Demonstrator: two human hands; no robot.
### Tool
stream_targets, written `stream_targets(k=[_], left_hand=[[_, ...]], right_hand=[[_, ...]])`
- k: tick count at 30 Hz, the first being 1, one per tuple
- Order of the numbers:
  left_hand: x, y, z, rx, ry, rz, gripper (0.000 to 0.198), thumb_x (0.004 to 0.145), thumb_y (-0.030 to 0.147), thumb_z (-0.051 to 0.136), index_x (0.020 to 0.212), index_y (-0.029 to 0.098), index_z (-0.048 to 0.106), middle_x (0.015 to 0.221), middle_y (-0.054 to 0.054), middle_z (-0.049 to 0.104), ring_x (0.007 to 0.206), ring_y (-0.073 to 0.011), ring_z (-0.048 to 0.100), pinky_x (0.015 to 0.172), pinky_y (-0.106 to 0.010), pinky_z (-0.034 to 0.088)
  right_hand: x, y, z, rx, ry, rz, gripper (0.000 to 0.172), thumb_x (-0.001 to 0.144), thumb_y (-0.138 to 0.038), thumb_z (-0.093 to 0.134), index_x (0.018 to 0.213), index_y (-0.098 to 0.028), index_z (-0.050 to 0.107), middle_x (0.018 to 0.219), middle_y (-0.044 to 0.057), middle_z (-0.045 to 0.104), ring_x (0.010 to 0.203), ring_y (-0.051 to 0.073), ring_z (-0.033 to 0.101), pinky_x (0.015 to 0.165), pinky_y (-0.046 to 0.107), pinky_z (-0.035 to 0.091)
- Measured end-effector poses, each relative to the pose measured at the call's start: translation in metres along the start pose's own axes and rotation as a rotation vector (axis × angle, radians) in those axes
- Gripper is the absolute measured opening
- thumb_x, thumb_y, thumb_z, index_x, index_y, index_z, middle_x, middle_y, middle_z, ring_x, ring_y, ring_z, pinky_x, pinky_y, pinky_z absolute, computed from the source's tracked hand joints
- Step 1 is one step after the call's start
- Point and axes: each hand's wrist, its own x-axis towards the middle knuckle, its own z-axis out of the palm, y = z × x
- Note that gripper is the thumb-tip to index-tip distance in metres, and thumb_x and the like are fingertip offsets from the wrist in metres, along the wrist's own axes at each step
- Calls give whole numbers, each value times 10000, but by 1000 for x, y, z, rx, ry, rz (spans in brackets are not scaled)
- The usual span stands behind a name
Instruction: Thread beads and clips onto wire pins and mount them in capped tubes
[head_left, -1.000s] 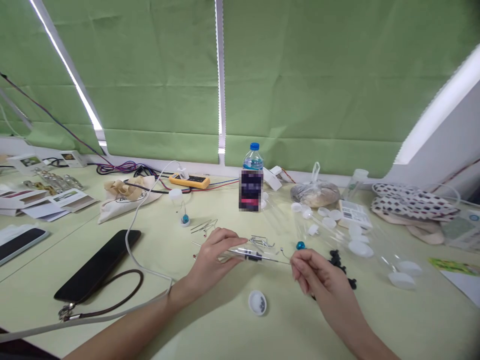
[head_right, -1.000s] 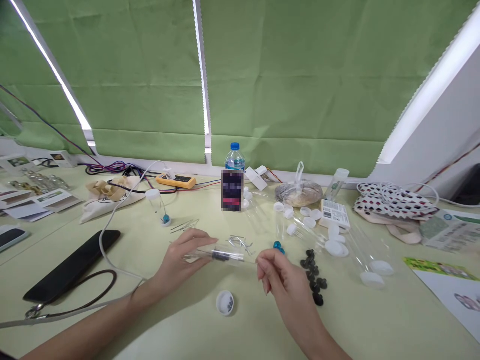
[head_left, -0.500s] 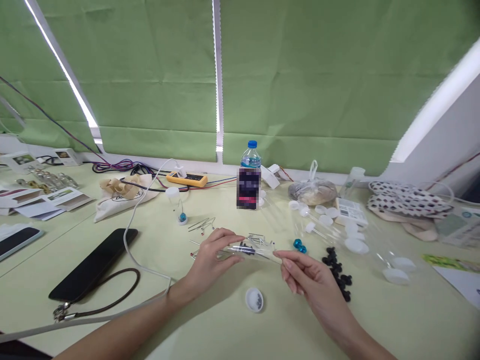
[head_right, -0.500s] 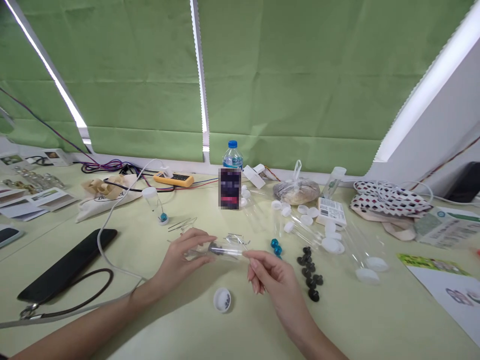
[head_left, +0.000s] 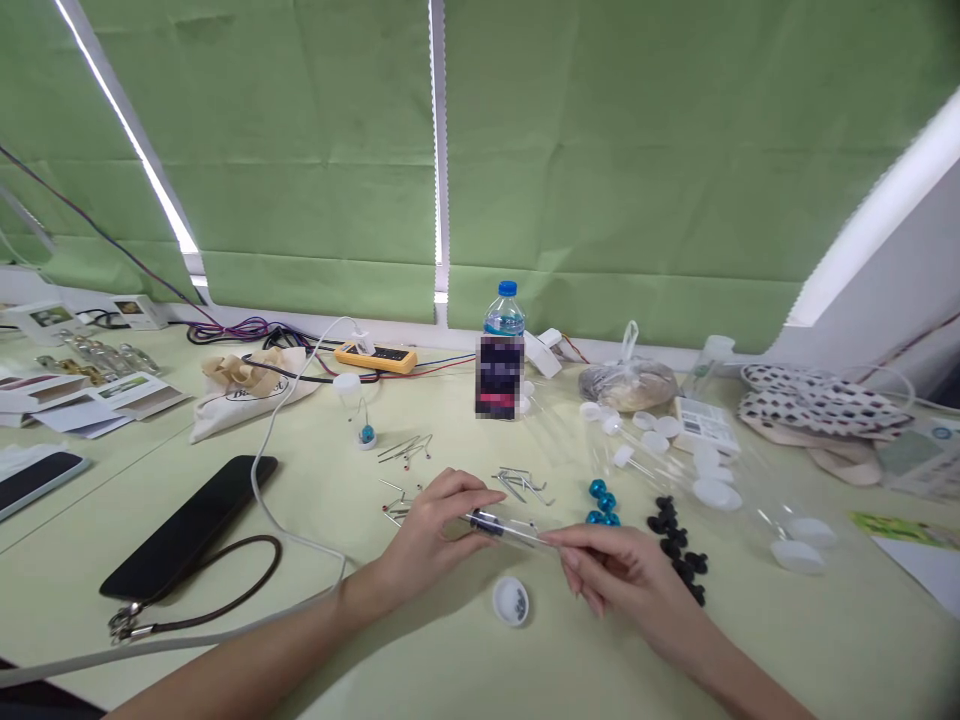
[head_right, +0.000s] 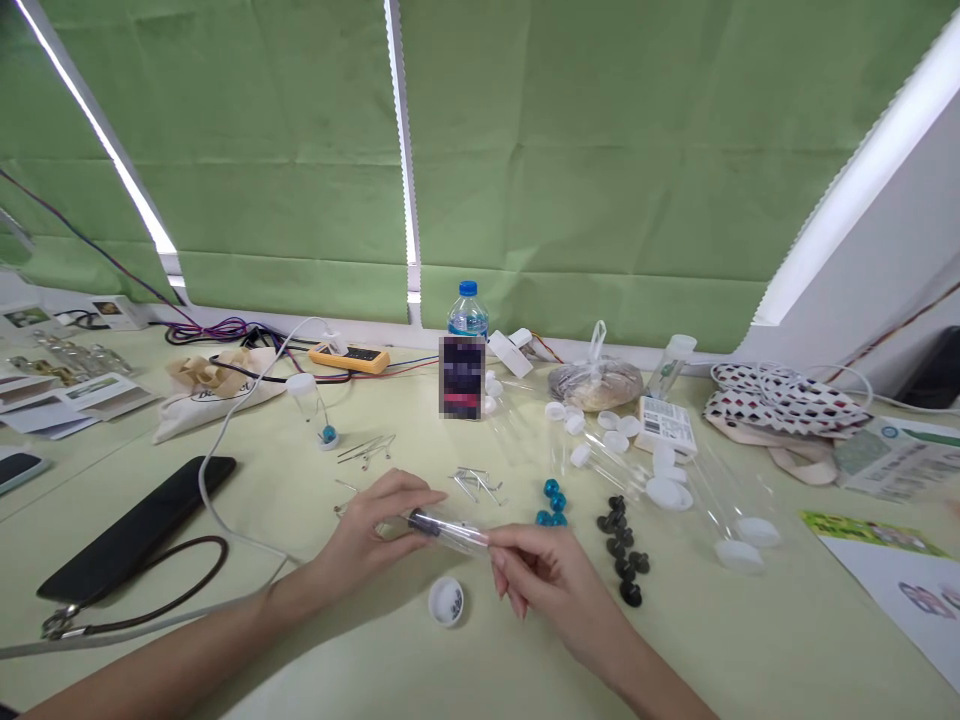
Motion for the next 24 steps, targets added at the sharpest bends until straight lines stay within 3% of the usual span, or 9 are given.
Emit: stream_targets(k=[5, 11, 15, 18, 24], left_hand=[[0, 0, 0, -3, 2, 21, 355, 795, 172, 732, 1141, 238, 686, 1001, -59, 634, 924, -180, 616, 811, -305, 539], [0, 4, -1, -63, 28, 47, 301, 798, 198, 733, 1095, 240, 706, 976, -60, 627, 882, -168, 622, 757, -277, 550], [0, 7, -2, -123, 41, -52, 322, 750, 229, 782, 1066, 247, 721, 984, -53, 630, 846, -162, 630, 731, -258, 549], [3, 6, -5, -137, 71, -154, 347, 731, 252, 798, 1070, 267, 721, 1000, -47, 634, 852, -169, 629, 733, -264, 546], [6, 2, -8, -137, 96, -158, 341, 741, 241, 790, 1072, 284, 723, 1001, -48, 638, 915, -193, 620, 819, -307, 532]], right_hand=[[-1, 1, 2, -76, -36, -15, 301, 942, -373, 537, 1059, -193, 748, 643, -10, 563, 496, 90, 433, 484, 224, 323], [-1, -1, 8, -379, 28, -217, 347, 983, -312, 448, 1171, -215, 723, 551, -42, 473, 525, 122, 495, 571, 247, 382], [-6, 0, 8, -375, -17, -246, 384, 1022, -293, 375, 1321, -237, 610, 546, -62, 460, 483, 100, 476, 537, 213, 387], [-10, 5, 7, -374, 50, -408, 401, 1025, -255, 376, 1403, -290, 503, 643, -51, 562, 496, 90, 484, 544, 205, 397], [-11, 10, 5, -465, 46, -577, 414, 1027, -287, 370, 1434, -285, 447, 644, -48, 495, 545, 113, 504, 552, 223, 370]])
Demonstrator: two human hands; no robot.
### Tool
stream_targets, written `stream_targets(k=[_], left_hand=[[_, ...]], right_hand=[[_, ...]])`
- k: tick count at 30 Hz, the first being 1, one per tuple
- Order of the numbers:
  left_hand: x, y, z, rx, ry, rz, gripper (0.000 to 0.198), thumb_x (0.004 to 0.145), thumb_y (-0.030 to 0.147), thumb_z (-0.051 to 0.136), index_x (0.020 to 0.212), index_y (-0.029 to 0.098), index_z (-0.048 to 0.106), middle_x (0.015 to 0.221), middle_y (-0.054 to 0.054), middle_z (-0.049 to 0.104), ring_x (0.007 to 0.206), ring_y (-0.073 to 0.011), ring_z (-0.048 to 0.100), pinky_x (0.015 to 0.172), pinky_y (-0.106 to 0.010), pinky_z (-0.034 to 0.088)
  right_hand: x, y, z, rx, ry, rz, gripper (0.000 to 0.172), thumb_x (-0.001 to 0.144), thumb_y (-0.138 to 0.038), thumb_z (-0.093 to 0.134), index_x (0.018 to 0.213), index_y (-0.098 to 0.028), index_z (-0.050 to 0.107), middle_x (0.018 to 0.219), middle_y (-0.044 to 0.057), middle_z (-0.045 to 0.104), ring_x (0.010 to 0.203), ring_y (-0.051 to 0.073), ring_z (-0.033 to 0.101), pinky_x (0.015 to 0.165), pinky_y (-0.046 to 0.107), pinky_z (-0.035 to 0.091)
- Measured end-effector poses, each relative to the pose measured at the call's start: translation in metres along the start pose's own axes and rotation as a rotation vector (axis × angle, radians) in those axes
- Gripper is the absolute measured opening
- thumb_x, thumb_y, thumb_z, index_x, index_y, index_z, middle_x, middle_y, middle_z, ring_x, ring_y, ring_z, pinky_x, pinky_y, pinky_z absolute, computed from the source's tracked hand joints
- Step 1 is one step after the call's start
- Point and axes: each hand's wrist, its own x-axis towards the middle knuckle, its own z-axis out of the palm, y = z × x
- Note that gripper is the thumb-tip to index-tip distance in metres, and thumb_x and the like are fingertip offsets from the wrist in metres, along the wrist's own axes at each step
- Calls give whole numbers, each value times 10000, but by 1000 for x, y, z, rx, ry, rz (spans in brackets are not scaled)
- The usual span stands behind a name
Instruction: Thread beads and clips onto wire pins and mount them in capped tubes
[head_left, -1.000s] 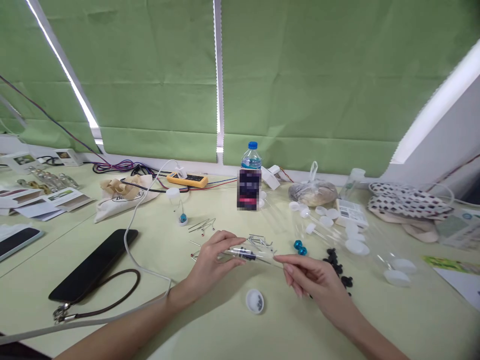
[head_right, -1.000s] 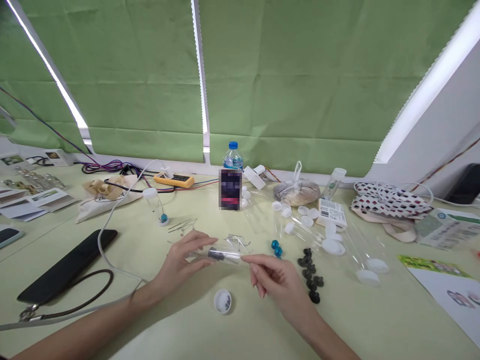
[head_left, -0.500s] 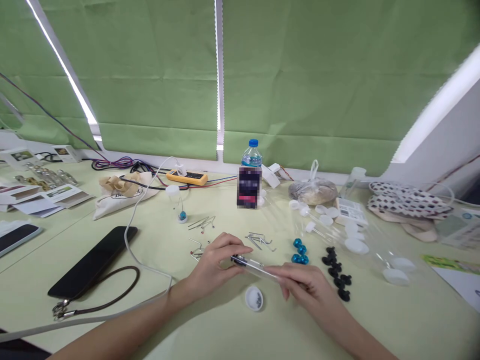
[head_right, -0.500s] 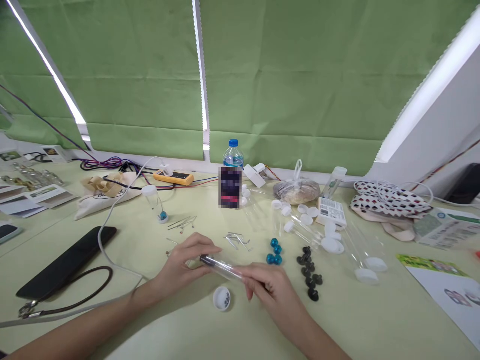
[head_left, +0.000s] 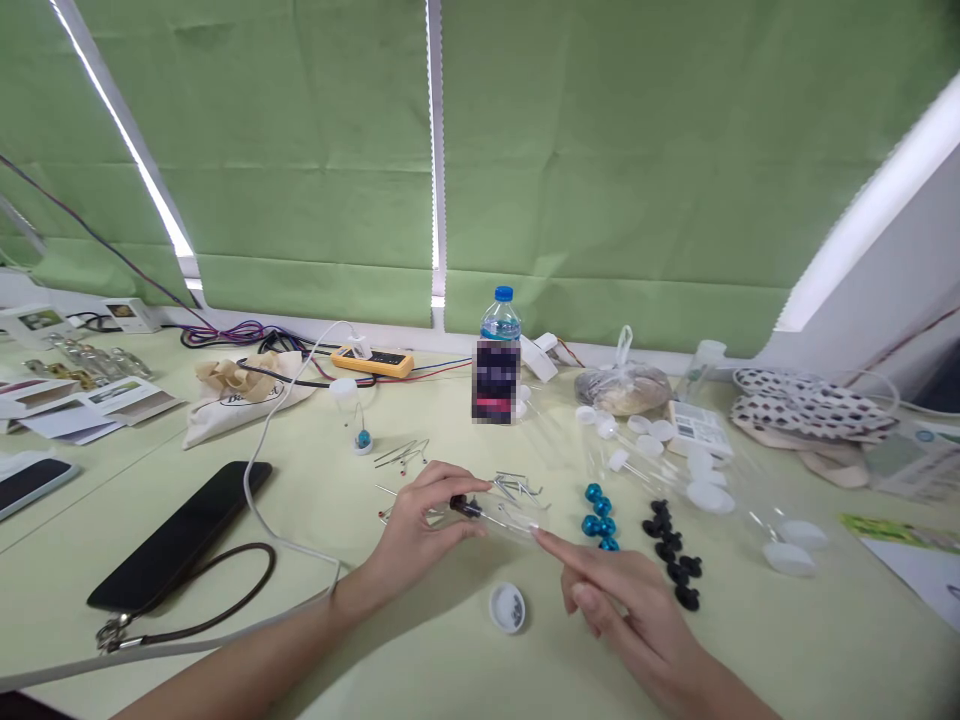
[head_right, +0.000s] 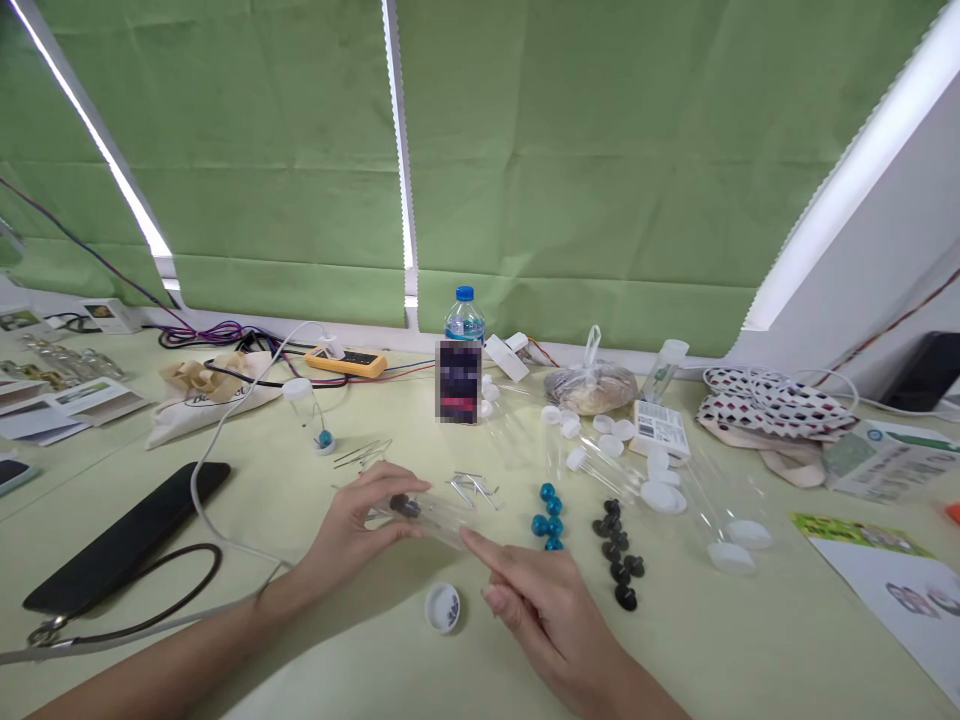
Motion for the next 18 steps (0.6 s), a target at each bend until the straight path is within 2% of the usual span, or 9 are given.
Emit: stream_targets(k=[4, 11, 13, 15, 18], left_hand=[[-2, 1, 2, -25, -20, -16, 332, 735, 269, 795, 1059, 277, 729, 986, -52, 639, 895, -193, 621, 809, -319, 540], [-5, 3, 7, 0, -103, 131, 317, 750, 285, 782, 1063, 258, 732, 964, -70, 655, 910, -203, 610, 788, -321, 537], [-6, 2, 8, 29, -103, 170, 305, 766, 270, 768, 1068, 250, 726, 961, -71, 654, 907, -200, 606, 787, -321, 531], [-6, 1, 8, 69, -101, 221, 281, 801, 239, 736, 1081, 243, 716, 963, -73, 651, 915, -198, 596, 794, -323, 523], [-6, -1, 8, 134, -91, 281, 264, 844, 196, 684, 1104, 238, 699, 969, -76, 647, 933, -200, 580, 805, -327, 516]], right_hand=[[0, -1, -1, -27, -53, -3, 427, 1021, -333, 386, 1433, -246, 456, 661, -33, 505, 560, 125, 492, 571, 235, 363], [7, -13, 2, -101, -257, 169, 379, 993, -315, 458, 1318, -169, 588, 612, -22, 504, 526, 129, 450, 550, 255, 317], [8, -15, 6, -12, -272, 278, 357, 989, -341, 464, 1254, -178, 640, 603, -13, 530, 515, 122, 452, 521, 242, 325], [8, -14, 10, 154, -294, 449, 384, 978, -392, 484, 1264, -186, 635, 616, -6, 577, 481, 103, 460, 481, 212, 359], [7, -12, 13, 545, -320, 666, 554, 943, -480, 529, 1399, -167, 507, 598, -9, 617, 375, 59, 451, 391, 158, 378]])
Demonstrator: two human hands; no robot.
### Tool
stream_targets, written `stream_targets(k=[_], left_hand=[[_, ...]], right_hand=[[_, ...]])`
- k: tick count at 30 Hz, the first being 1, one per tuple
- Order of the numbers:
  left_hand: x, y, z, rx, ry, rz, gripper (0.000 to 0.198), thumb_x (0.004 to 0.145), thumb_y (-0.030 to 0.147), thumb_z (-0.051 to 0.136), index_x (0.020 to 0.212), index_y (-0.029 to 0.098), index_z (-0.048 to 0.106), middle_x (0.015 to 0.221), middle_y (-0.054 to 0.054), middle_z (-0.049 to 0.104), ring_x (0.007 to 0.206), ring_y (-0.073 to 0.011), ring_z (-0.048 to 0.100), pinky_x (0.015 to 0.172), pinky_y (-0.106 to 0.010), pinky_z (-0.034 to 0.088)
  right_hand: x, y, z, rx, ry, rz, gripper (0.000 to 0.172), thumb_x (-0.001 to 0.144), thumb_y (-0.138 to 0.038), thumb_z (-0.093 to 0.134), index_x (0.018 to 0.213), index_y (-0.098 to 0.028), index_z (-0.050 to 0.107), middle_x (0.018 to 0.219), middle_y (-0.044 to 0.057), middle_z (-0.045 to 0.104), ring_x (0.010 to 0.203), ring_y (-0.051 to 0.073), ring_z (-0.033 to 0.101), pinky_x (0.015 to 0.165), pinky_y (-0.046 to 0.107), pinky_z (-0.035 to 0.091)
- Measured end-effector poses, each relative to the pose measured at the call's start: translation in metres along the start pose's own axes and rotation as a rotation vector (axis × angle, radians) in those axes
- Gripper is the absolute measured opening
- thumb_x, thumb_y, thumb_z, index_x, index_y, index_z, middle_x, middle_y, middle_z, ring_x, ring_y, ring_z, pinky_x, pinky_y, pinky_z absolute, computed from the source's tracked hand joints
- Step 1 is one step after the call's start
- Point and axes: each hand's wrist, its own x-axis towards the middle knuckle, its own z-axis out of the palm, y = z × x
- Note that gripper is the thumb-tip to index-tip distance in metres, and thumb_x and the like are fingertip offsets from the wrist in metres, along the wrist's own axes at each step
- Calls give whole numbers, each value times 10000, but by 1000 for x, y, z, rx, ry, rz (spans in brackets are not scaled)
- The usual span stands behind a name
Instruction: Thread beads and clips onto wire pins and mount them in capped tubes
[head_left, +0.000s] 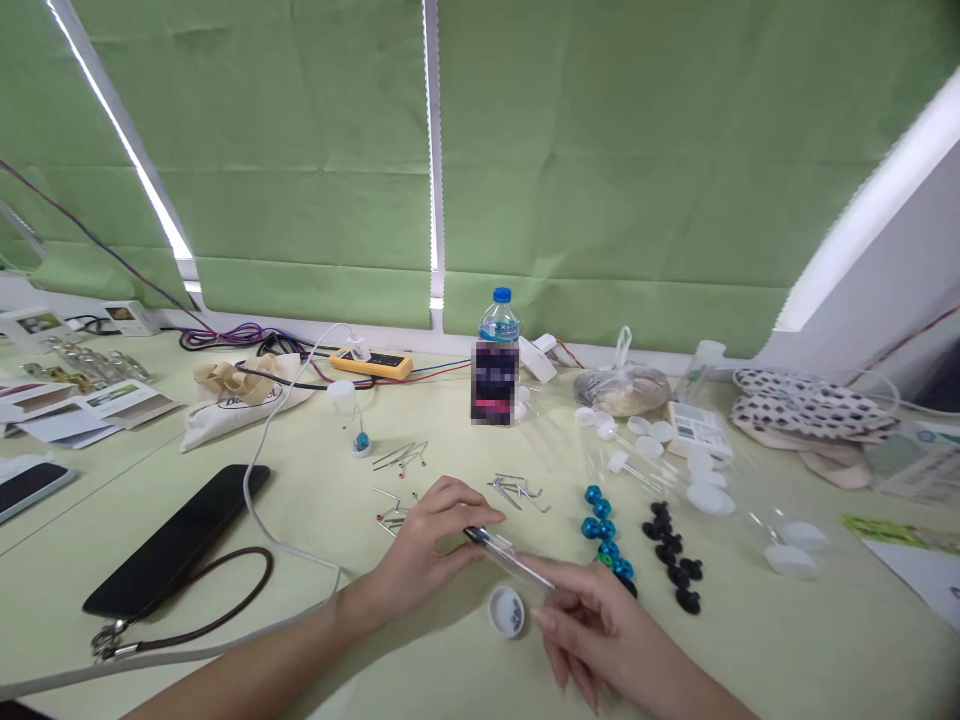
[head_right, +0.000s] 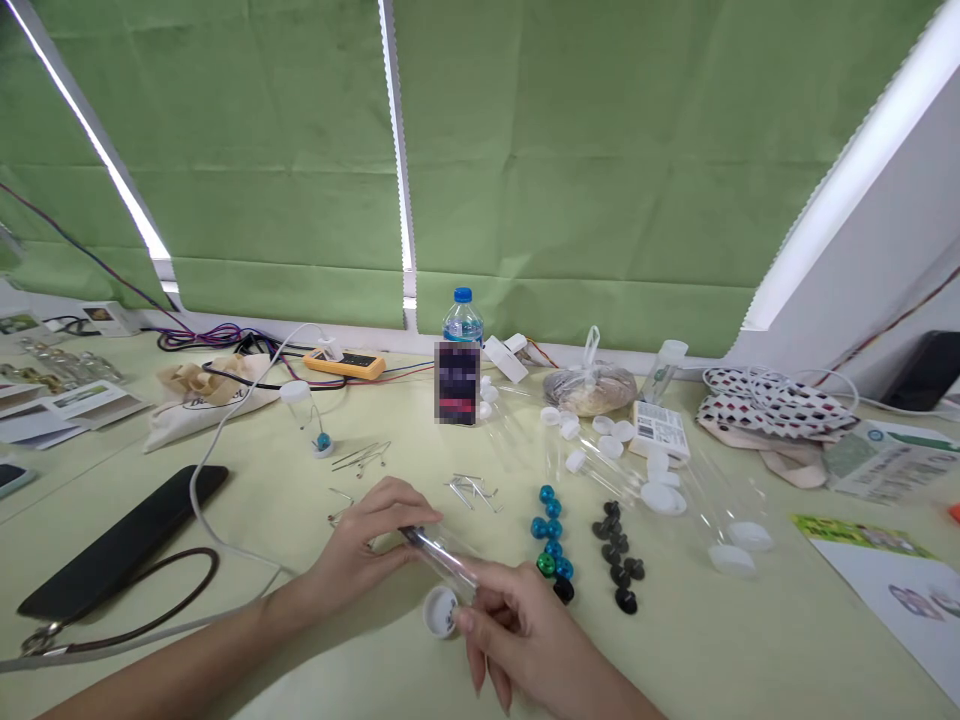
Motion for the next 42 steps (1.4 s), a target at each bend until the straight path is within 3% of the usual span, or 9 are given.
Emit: stream_targets(k=[5, 9, 18, 32, 35, 38, 42], left_hand=[[1, 1, -1, 38, 35, 41, 285, 851, 160, 670, 1124, 241, 681, 970, -76, 641, 926, -198, 573, 783, -318, 515], [1, 3, 1, 68, 97, 91, 321, 859, 97, 636, 1141, 249, 666, 971, -73, 642, 919, -199, 562, 777, -327, 511], [0, 7, 3, 94, 90, 101, 326, 873, 110, 616, 1166, 251, 646, 963, -74, 646, 901, -194, 577, 762, -327, 534], [-4, 3, 8, 160, 99, 136, 368, 884, 65, 551, 1193, 251, 624, 964, -80, 653, 893, -197, 576, 756, -335, 522], [-3, 5, 8, 136, 69, 69, 331, 877, 88, 576, 1161, 244, 645, 982, -80, 663, 919, -204, 593, 784, -340, 528], [0, 6, 6, 68, 43, -99, 295, 857, 134, 626, 1129, 244, 663, 1029, -71, 676, 967, -212, 615, 825, -340, 530], [7, 2, -3, -49, 102, -383, 257, 824, 264, 691, 1078, 237, 665, 1089, -59, 692, 993, -228, 639, 862, -352, 519]], right_hand=[[-4, -4, -1, 626, -161, 85, 735, 877, -435, 657, 1471, -101, 383, 492, -12, 631, 244, 22, 363, 263, 105, 263], [-7, -7, -1, 869, -209, 69, 724, 878, -354, 661, 1483, -96, 359, 467, -13, 619, 227, 23, 340, 248, 113, 256], [-12, -22, 1, 813, -230, 70, 776, 816, -399, 738, 1460, -114, 413, 532, 15, 657, 239, -5, 329, 258, 107, 197], [-10, -19, 10, 840, -218, 46, 764, 837, -396, 719, 1471, -133, 382, 596, 17, 674, 273, -22, 268, 274, 105, 137], [-10, -18, 11, 759, -212, 22, 777, 846, -429, 699, 1484, -148, 356, 617, 14, 672, 280, -23, 261, 291, 120, 134], [-11, -18, 10, 503, -78, -2, 716, 895, -469, 626, 1489, -180, 348, 670, 24, 681, 314, -7, 295, 322, 127, 193], [-14, -24, 2, 156, 348, -139, 560, 908, -521, 568, 1381, -228, 498, 687, -14, 601, 433, 65, 410, 414, 186, 378]])
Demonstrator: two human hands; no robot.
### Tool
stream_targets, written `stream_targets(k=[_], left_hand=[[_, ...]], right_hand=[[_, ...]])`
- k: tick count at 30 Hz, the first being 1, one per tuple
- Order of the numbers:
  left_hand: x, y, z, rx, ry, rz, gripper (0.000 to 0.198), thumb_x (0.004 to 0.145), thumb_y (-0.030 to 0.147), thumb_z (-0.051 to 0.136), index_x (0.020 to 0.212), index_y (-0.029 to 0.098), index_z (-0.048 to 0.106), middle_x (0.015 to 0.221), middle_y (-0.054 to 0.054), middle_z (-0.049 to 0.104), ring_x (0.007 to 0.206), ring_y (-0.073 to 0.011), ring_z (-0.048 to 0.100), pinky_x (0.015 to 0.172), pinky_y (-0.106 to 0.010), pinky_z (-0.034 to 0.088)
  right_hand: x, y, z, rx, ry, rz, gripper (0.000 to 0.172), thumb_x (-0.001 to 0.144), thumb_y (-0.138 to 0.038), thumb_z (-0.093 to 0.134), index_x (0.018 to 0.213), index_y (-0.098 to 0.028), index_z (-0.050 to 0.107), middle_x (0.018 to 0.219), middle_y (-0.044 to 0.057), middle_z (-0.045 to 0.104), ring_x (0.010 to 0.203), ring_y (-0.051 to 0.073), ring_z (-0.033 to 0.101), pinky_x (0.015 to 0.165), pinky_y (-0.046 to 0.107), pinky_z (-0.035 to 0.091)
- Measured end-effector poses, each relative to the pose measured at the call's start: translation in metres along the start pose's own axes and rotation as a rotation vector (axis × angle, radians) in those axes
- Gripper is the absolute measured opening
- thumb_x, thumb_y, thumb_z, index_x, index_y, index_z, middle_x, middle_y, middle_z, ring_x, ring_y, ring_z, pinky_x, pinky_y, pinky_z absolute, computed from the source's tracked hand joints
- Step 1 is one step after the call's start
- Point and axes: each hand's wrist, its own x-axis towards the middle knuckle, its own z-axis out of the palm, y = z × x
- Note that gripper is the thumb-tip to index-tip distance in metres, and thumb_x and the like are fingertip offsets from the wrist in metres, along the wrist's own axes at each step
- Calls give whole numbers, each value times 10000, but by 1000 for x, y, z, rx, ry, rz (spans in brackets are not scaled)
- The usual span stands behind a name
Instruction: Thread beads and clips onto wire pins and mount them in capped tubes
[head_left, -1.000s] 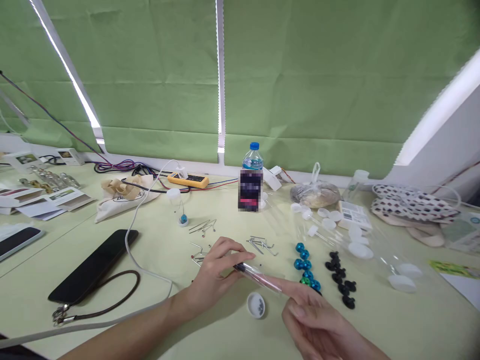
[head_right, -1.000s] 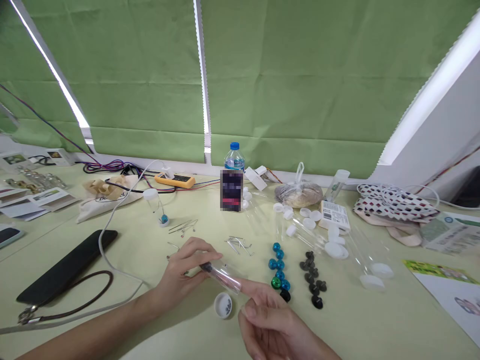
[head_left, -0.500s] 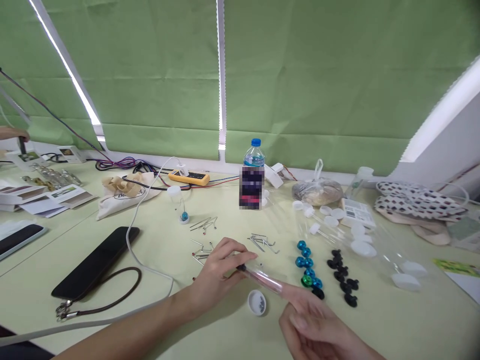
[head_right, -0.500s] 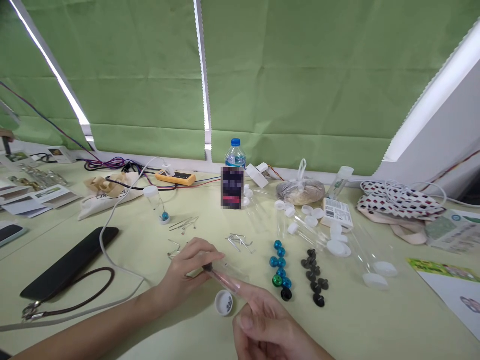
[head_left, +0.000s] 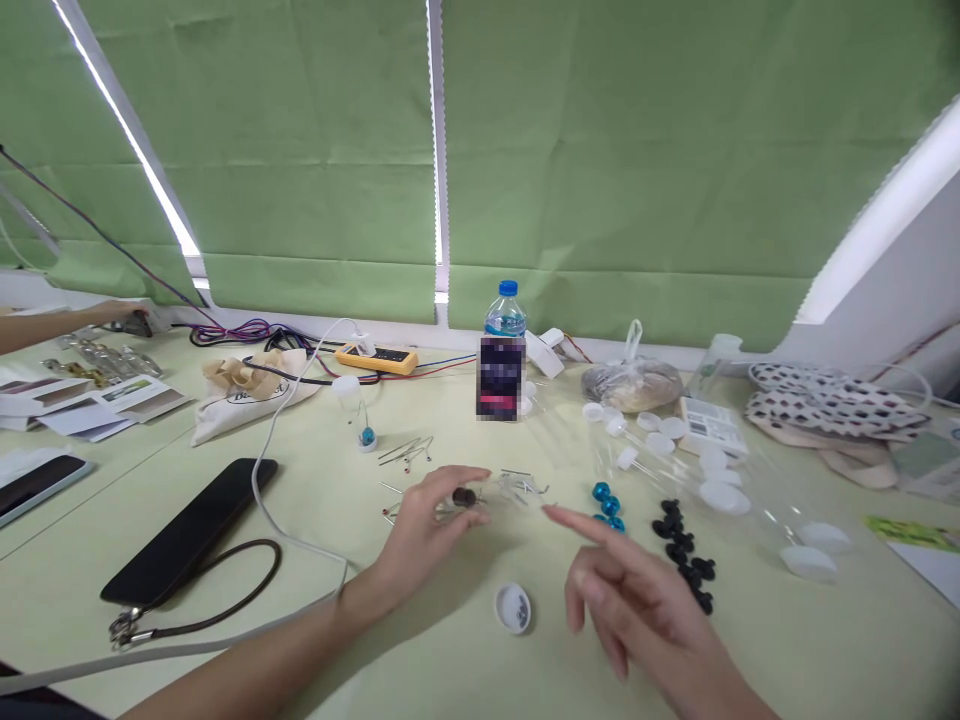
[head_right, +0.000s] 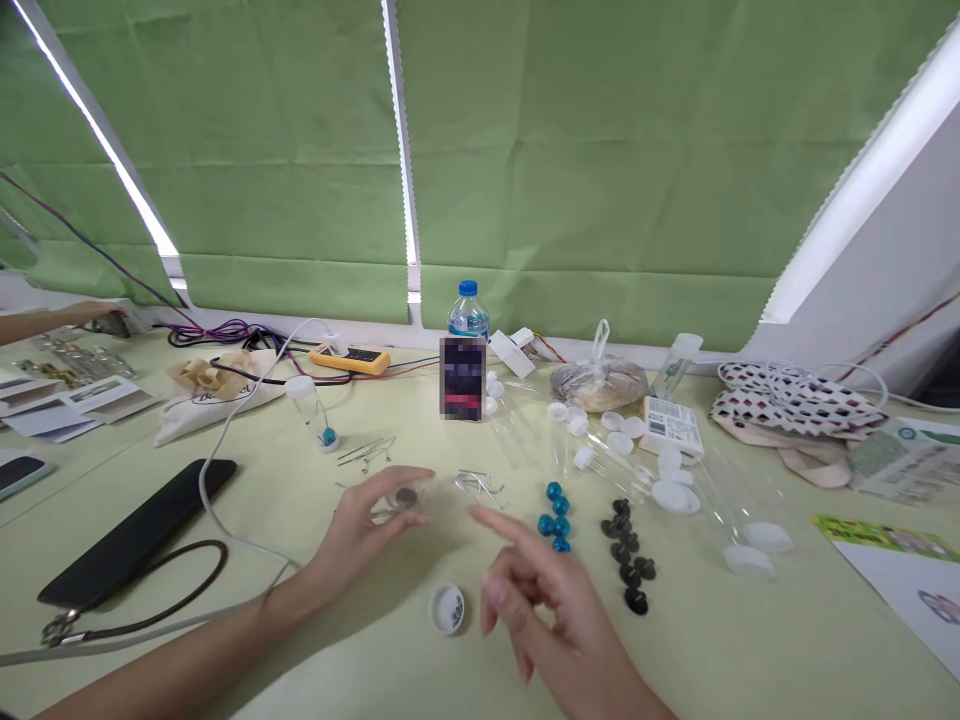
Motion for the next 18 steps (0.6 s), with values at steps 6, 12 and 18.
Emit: stream_targets(k=[6, 12, 18], left_hand=[[12, -11, -5, -457, 36, -188, 315, 883, 441, 603, 1063, 194, 527, 1111, -128, 687, 1099, -257, 626, 818, -341, 505], [11, -23, 1, -469, -33, -195, 311, 834, 419, 672, 1003, 199, 530, 1101, -112, 658, 1187, -281, 575, 851, -358, 501], [10, -17, -1, -304, -98, -209, 155, 817, 271, 671, 929, 191, 600, 973, -52, 662, 1182, -256, 566, 1019, -395, 420]], right_hand=[[17, 7, -25, -162, 262, -87, 336, 939, -473, 526, 1135, -211, 605, 667, -24, 584, 440, 81, 445, 438, 222, 357], [24, 18, -36, -371, 357, -116, 318, 963, -472, 471, 1084, -212, 609, 731, -4, 583, 509, 110, 439, 463, 241, 376], [28, 10, -45, -514, 525, -188, 301, 946, -449, 474, 1035, -206, 628, 774, 20, 606, 662, 161, 559, 574, 260, 440]])
